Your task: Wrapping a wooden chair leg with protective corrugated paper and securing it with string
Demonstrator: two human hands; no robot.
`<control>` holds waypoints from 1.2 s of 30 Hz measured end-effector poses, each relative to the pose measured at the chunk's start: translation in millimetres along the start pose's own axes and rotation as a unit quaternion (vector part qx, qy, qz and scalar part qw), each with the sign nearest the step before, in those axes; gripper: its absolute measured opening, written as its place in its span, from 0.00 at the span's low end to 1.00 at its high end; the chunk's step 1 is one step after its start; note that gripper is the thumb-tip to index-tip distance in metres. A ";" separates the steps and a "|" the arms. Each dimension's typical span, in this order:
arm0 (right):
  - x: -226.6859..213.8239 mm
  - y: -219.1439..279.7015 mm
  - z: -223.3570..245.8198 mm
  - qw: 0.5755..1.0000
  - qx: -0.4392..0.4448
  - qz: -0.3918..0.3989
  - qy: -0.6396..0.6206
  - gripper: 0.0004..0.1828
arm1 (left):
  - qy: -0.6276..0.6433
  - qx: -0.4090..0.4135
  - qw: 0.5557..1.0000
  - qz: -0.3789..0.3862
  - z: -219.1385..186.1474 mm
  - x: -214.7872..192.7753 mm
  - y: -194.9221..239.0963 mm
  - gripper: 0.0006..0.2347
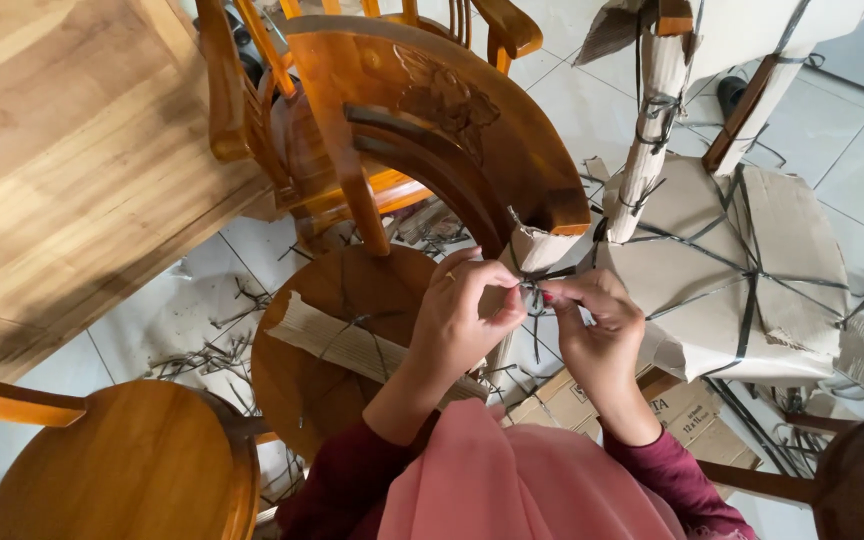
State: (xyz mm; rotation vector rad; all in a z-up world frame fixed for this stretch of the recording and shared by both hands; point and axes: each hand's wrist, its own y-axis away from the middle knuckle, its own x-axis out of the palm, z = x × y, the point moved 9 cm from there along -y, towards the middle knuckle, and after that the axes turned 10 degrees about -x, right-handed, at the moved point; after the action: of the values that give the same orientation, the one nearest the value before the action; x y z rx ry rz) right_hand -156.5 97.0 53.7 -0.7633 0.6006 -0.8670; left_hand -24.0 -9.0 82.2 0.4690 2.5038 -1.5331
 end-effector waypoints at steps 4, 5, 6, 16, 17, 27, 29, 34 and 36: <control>-6.1 1.0 -9.6 1.000 -0.020 -0.012 0.012 0.07 | -0.025 0.019 0.999 -0.031 13.2 -5.2 -6.2 0.11; -5.5 0.4 -11.0 1.000 -0.011 -0.008 0.011 0.08 | -0.021 0.030 0.999 -0.040 14.5 -5.7 -6.0 0.10; -5.3 -0.8 -12.6 1.000 -0.004 -0.003 0.010 0.08 | -0.017 0.041 0.998 -0.050 15.7 -5.7 -6.2 0.09; -5.9 12.5 -54.6 0.986 0.132 0.097 -0.035 0.04 | 0.110 -0.110 0.987 0.031 47.4 -14.2 1.0 0.09; 13.2 29.5 -65.7 0.955 0.189 0.230 -0.001 0.06 | 0.094 -0.138 0.983 0.075 51.0 -14.4 3.4 0.07; 150.7 194.8 -99.3 0.831 0.174 0.523 -0.072 0.09 | -0.028 -0.454 0.795 0.402 138.9 -43.6 133.9 0.14; 171.0 218.5 -114.4 0.845 0.120 0.516 -0.076 0.10 | -0.037 -0.484 0.791 0.374 153.4 -49.8 163.3 0.13; 206.6 250.0 -119.2 0.857 -0.063 0.511 0.009 0.38 | -0.078 -0.526 0.786 0.316 184.5 -71.6 220.0 0.11; 218.6 256.1 -119.4 0.784 0.018 0.615 0.079 0.57 | -0.093 -0.561 0.770 0.289 195.0 -84.6 233.2 0.12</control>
State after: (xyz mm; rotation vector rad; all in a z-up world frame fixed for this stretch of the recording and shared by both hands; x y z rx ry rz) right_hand -17.0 -19.3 -253.9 -0.1274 1.0362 0.2944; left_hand 133.0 -98.8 -176.4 0.6863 2.2518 0.2163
